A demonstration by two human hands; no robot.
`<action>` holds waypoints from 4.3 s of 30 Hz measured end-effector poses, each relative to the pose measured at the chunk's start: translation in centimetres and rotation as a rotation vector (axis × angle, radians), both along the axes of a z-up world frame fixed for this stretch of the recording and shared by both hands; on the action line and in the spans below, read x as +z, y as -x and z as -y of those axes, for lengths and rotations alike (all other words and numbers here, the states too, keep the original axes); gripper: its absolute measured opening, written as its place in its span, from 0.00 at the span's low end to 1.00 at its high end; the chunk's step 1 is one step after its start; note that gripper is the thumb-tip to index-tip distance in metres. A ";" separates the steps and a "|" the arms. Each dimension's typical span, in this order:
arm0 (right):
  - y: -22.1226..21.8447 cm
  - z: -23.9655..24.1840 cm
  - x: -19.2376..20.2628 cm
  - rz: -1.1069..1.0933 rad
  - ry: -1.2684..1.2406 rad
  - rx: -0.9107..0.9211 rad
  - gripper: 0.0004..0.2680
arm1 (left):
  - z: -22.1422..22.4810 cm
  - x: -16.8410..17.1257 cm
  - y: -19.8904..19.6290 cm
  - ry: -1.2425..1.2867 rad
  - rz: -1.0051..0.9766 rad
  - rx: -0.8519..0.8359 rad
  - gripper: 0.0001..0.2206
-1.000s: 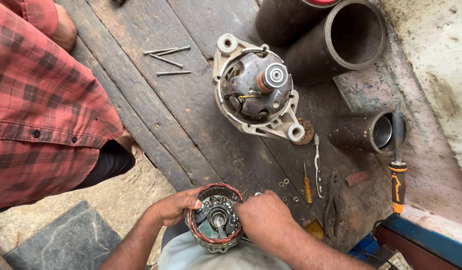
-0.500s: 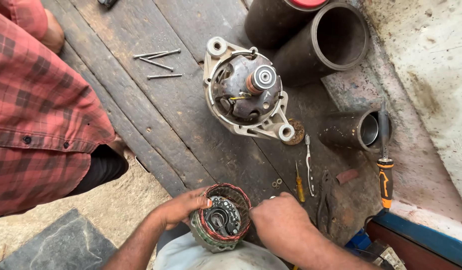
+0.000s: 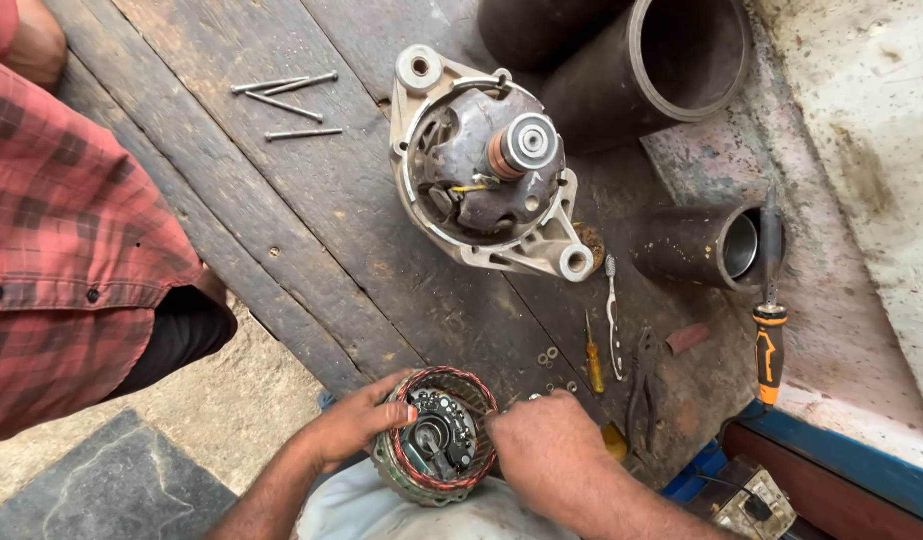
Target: Disassembling and inspecting the internal components of a vehicle alternator.
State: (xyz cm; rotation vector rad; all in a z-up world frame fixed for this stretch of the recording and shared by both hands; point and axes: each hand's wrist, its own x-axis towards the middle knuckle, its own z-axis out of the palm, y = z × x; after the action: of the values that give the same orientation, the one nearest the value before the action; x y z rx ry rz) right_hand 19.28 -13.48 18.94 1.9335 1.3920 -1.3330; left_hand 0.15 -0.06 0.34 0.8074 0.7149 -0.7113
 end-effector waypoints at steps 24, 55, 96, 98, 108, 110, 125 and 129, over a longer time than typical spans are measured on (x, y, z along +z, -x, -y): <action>0.9 1.9 -0.6 -0.019 0.028 -0.428 0.14 | 0.3 0.2 -0.1 -0.072 -0.039 -0.027 0.48; 2.6 3.3 -2.3 -0.005 -0.072 -0.434 0.17 | 0.4 0.4 -0.4 -0.050 -0.028 -0.002 0.44; 0.1 12.3 -11.2 0.223 -1.024 -0.940 0.18 | 5.3 4.2 1.4 -0.439 0.125 0.066 0.44; 1.9 14.1 -10.7 -0.206 -0.802 -1.162 0.20 | 7.1 7.2 0.9 -0.519 0.297 0.156 0.48; 7.3 17.3 -15.3 -0.741 -1.055 -1.384 0.23 | 12.2 8.3 2.1 -1.127 0.572 0.033 0.59; 8.5 17.9 -15.5 -0.553 -1.086 -1.307 0.25 | 12.6 9.5 2.5 -1.073 0.461 -0.074 0.61; 9.6 15.4 -14.0 -0.661 -0.911 -0.893 0.41 | 12.4 5.6 10.4 -0.757 0.342 0.301 0.59; 9.6 15.1 -14.3 -0.761 -0.857 -0.967 0.39 | 12.3 5.9 10.4 -0.756 0.350 0.280 0.63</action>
State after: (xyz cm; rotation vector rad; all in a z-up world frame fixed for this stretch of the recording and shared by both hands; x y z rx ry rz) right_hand 9.64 -28.61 4.64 3.1122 1.5410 -2.3540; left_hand -10.23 -12.34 6.21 1.4416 0.7580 -0.0138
